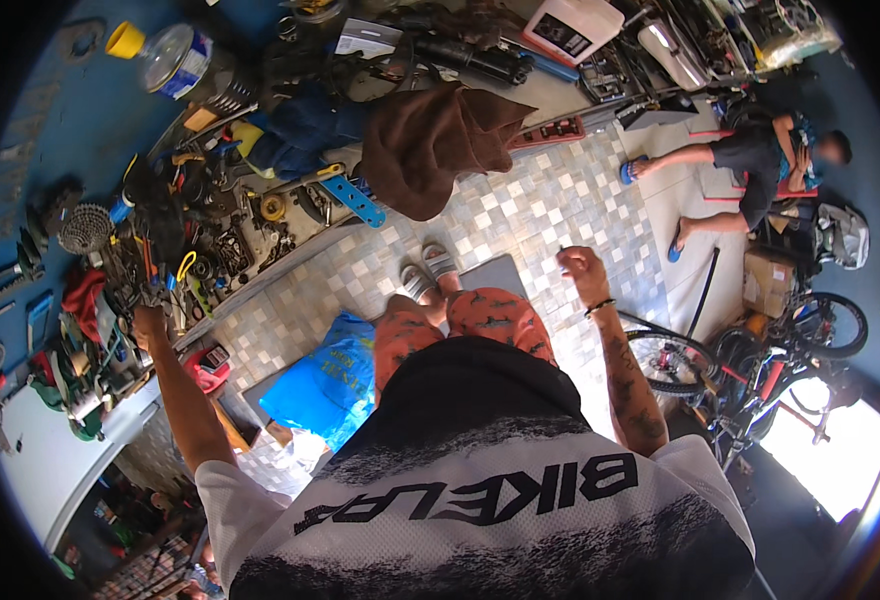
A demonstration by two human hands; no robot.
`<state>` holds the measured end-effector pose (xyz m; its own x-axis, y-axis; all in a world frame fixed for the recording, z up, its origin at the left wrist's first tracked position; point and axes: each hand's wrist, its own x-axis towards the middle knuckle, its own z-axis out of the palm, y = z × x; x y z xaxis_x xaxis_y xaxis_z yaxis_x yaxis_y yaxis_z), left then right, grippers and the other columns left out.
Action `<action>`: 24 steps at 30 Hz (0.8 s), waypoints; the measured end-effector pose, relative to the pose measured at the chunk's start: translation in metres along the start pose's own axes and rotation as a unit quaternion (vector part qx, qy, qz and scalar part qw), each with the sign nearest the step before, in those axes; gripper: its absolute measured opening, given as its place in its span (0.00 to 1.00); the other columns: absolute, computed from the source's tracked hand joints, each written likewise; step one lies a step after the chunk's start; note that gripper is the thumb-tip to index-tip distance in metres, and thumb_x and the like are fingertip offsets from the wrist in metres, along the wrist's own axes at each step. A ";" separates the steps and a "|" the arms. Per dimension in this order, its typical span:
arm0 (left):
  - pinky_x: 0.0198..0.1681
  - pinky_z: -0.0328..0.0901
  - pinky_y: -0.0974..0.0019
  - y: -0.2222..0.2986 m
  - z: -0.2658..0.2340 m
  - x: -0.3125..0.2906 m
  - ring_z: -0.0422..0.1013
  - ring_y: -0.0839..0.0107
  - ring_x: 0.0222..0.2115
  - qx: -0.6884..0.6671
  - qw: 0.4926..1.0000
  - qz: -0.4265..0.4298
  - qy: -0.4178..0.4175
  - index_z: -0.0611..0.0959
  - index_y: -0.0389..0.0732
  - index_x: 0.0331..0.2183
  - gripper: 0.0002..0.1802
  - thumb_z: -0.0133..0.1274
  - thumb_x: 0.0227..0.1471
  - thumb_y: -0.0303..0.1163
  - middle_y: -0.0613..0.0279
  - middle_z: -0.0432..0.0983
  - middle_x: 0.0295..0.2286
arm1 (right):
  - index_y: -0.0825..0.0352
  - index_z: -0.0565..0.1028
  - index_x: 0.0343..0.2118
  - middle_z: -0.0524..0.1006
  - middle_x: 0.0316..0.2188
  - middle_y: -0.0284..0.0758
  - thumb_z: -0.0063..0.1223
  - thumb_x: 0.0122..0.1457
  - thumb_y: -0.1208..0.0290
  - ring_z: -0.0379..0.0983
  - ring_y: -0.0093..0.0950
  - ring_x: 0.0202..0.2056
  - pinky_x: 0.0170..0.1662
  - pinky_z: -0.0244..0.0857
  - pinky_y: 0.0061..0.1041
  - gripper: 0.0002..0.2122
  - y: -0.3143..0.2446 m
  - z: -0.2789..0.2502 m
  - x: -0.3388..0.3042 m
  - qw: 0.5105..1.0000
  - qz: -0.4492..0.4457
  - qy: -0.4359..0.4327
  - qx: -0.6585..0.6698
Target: The person unpacks a cardboard box and removes a blue plastic bag containing bicycle parts. They place the bag on the floor, then pick up and inspect a black rubber tube and a small blue ring, placing them on the workbench. They open a drawer, retrieve a dark cloth, and wipe the rubber tube before setting it down.
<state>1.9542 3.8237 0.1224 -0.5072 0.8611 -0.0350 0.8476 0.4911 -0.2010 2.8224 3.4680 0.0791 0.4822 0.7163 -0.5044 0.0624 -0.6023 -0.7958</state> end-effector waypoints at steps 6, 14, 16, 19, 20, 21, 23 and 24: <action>0.50 0.73 0.45 -0.003 0.012 0.001 0.79 0.45 0.48 0.064 0.996 -0.024 -0.056 0.84 0.41 0.49 0.41 0.70 0.40 0.61 0.42 0.83 0.44 | 0.66 0.80 0.45 0.84 0.40 0.34 0.63 0.60 0.63 0.81 0.24 0.40 0.38 0.77 0.28 0.14 0.050 -0.013 0.018 0.995 0.098 0.001 -0.011; 0.46 0.75 0.49 0.007 0.005 -0.020 0.80 0.48 0.46 0.027 0.995 -0.080 -0.049 0.90 0.45 0.41 0.35 0.65 0.44 0.66 0.48 0.84 0.43 | 0.65 0.80 0.39 0.83 0.32 0.32 0.67 0.59 0.64 0.80 0.21 0.33 0.30 0.74 0.21 0.11 0.054 0.006 0.013 0.988 0.049 -0.093 -0.112; 0.43 0.75 0.49 0.007 0.006 -0.022 0.81 0.47 0.42 -0.007 0.998 -0.040 -0.041 0.90 0.43 0.37 0.32 0.66 0.42 0.62 0.48 0.85 0.39 | 0.66 0.80 0.39 0.83 0.32 0.33 0.67 0.59 0.65 0.81 0.23 0.34 0.32 0.75 0.23 0.11 0.042 0.017 0.015 0.988 0.027 -0.091 -0.121; 0.39 0.76 0.48 0.007 0.005 -0.034 0.82 0.46 0.35 -0.063 0.997 0.017 0.027 0.90 0.43 0.33 0.21 0.66 0.43 0.50 0.48 0.85 0.32 | 0.68 0.80 0.38 0.83 0.33 0.36 0.67 0.59 0.66 0.82 0.28 0.35 0.41 0.76 0.28 0.11 0.014 0.044 0.019 0.979 -0.047 -0.118 -0.161; 0.39 0.76 0.48 0.007 0.002 -0.042 0.82 0.46 0.36 -0.068 0.996 0.023 0.045 0.90 0.44 0.34 0.20 0.65 0.44 0.49 0.48 0.85 0.33 | 0.69 0.80 0.38 0.83 0.33 0.36 0.67 0.59 0.66 0.82 0.29 0.35 0.43 0.76 0.29 0.11 0.002 0.056 0.020 0.974 -0.071 -0.133 -0.168; 0.40 0.76 0.47 0.007 -0.004 -0.047 0.82 0.45 0.36 -0.057 0.998 0.010 0.032 0.90 0.45 0.35 0.18 0.65 0.46 0.47 0.48 0.85 0.33 | 0.69 0.79 0.38 0.83 0.34 0.37 0.66 0.59 0.66 0.82 0.29 0.36 0.44 0.76 0.29 0.12 -0.010 0.068 0.019 0.971 -0.073 -0.146 -0.176; 0.41 0.75 0.44 0.006 -0.017 -0.070 0.81 0.43 0.37 -0.115 0.990 -0.025 0.076 0.89 0.54 0.34 0.10 0.59 0.49 0.43 0.47 0.85 0.33 | 0.69 0.80 0.38 0.83 0.35 0.37 0.66 0.60 0.65 0.81 0.30 0.37 0.45 0.76 0.30 0.11 -0.030 0.087 0.013 0.964 -0.098 -0.150 -0.195; 0.42 0.75 0.44 0.006 -0.025 -0.079 0.81 0.42 0.38 -0.127 0.990 -0.021 0.054 0.89 0.58 0.37 0.11 0.59 0.50 0.44 0.47 0.85 0.34 | 0.69 0.80 0.37 0.83 0.35 0.37 0.66 0.60 0.65 0.81 0.30 0.37 0.44 0.76 0.30 0.11 -0.037 0.094 0.009 0.963 -0.099 -0.151 -0.200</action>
<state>2.0027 3.7620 0.1485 -0.5347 0.8417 0.0756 0.8451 0.5320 0.0530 2.7422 3.5300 0.0718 0.1541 0.8641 -0.4792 0.4884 -0.4882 -0.7233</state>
